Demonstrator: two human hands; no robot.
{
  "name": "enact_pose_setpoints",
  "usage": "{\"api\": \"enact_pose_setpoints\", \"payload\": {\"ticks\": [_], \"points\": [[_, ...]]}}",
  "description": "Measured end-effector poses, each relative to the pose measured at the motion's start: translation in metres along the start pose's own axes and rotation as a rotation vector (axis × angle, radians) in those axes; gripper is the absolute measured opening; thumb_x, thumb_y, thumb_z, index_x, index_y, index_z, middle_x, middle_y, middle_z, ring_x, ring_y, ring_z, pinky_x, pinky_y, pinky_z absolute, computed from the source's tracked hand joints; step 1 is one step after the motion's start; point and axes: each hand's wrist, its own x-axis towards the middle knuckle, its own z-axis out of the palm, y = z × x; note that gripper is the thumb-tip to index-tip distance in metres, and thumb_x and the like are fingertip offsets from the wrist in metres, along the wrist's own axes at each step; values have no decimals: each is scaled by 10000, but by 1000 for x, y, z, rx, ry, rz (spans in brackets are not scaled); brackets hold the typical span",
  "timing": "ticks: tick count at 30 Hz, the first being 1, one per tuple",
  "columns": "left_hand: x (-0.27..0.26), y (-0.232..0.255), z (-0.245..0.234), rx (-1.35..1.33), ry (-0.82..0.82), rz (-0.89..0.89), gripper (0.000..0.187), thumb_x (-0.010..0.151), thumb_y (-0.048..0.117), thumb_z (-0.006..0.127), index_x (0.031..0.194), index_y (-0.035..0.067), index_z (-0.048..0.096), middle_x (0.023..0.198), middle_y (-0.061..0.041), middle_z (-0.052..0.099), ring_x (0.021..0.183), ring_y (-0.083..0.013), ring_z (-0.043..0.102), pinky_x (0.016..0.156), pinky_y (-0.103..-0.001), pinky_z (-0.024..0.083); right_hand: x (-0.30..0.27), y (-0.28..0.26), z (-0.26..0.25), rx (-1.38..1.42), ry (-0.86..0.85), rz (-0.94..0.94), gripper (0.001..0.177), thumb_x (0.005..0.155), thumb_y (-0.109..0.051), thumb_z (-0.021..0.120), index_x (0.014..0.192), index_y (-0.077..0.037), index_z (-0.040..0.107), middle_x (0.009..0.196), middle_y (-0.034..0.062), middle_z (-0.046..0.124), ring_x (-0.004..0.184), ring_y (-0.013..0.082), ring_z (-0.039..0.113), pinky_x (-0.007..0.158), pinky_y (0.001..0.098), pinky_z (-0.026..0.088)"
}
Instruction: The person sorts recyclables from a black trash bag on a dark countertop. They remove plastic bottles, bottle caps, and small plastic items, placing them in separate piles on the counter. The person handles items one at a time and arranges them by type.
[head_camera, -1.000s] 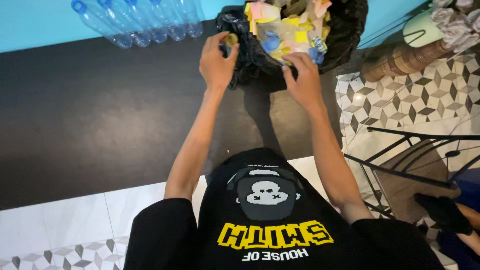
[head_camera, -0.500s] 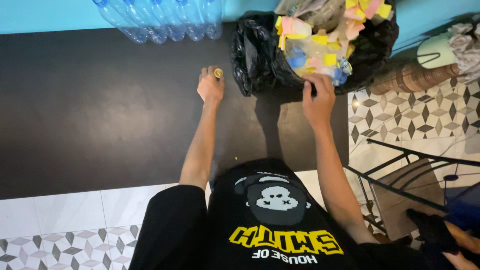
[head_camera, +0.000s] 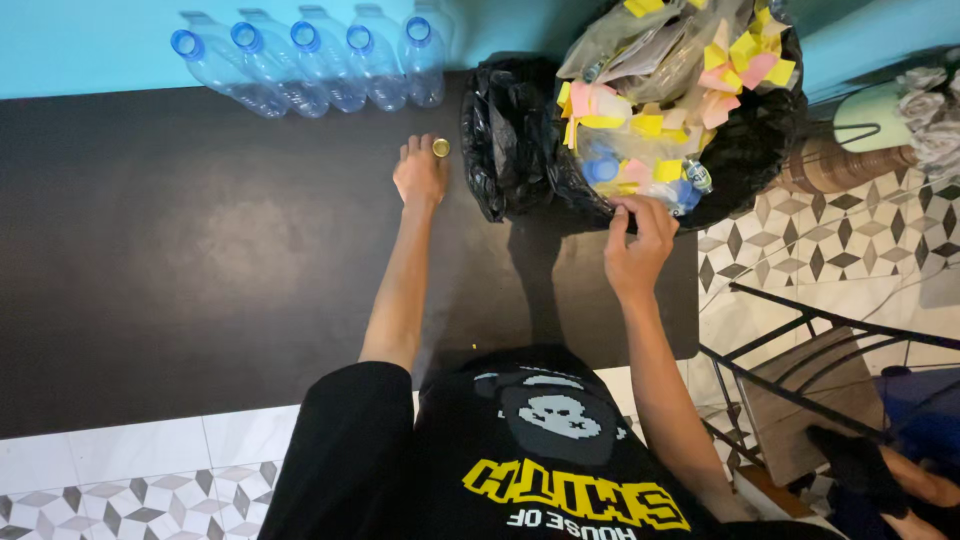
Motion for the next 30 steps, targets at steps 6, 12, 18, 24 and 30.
{"api": "enact_pose_setpoints", "payload": {"ticks": [6, 12, 18, 24, 30], "points": [[-16, 7, -16, -186, -18, -66, 758, 761, 163, 783, 1446, 166, 457, 1249, -60, 591, 1188, -311, 569, 894, -455, 526, -2, 3, 0, 18, 23, -13, 128, 943, 17, 678, 1029, -68, 719, 1039, 84, 691, 1010, 273, 644, 939, 373, 435], [-32, 69, -58, -426, 35, -47, 490, 924, 196, 724, 1392, 199, 579, 1161, -24, 667, 947, -248, 694, 825, -418, 549, -7, 14, 0, 34, 52, -66, 126, 935, 3, 692, 1032, -72, 724, 1028, 80, 691, 1013, 271, 647, 936, 380, 443], [-59, 170, -109, -577, 200, 346, 357, 912, 182, 743, 1256, 158, 647, 998, -43, 656, 901, -254, 695, 761, -390, 555, -10, 21, -3, 49, 48, -76, 108, 947, -17, 691, 1040, -65, 717, 1044, 91, 688, 1025, 289, 643, 941, 393, 451], [-69, 193, -136, -513, 280, 366, 228, 899, 109, 715, 1110, 132, 633, 945, -56, 601, 847, -245, 668, 723, -391, 529, -15, 18, -13, 88, 20, -56, 118, 950, -21, 680, 1047, -67, 728, 1054, 92, 699, 1021, 291, 647, 930, 390, 465], [-85, 214, -144, -465, 333, 574, 217, 883, 178, 760, 1071, 131, 662, 853, -61, 603, 805, -276, 639, 694, -421, 519, -12, 19, -14, 141, 43, -71, 114, 946, -21, 676, 1036, -66, 731, 1043, 91, 705, 1026, 290, 662, 936, 388, 474]]}}
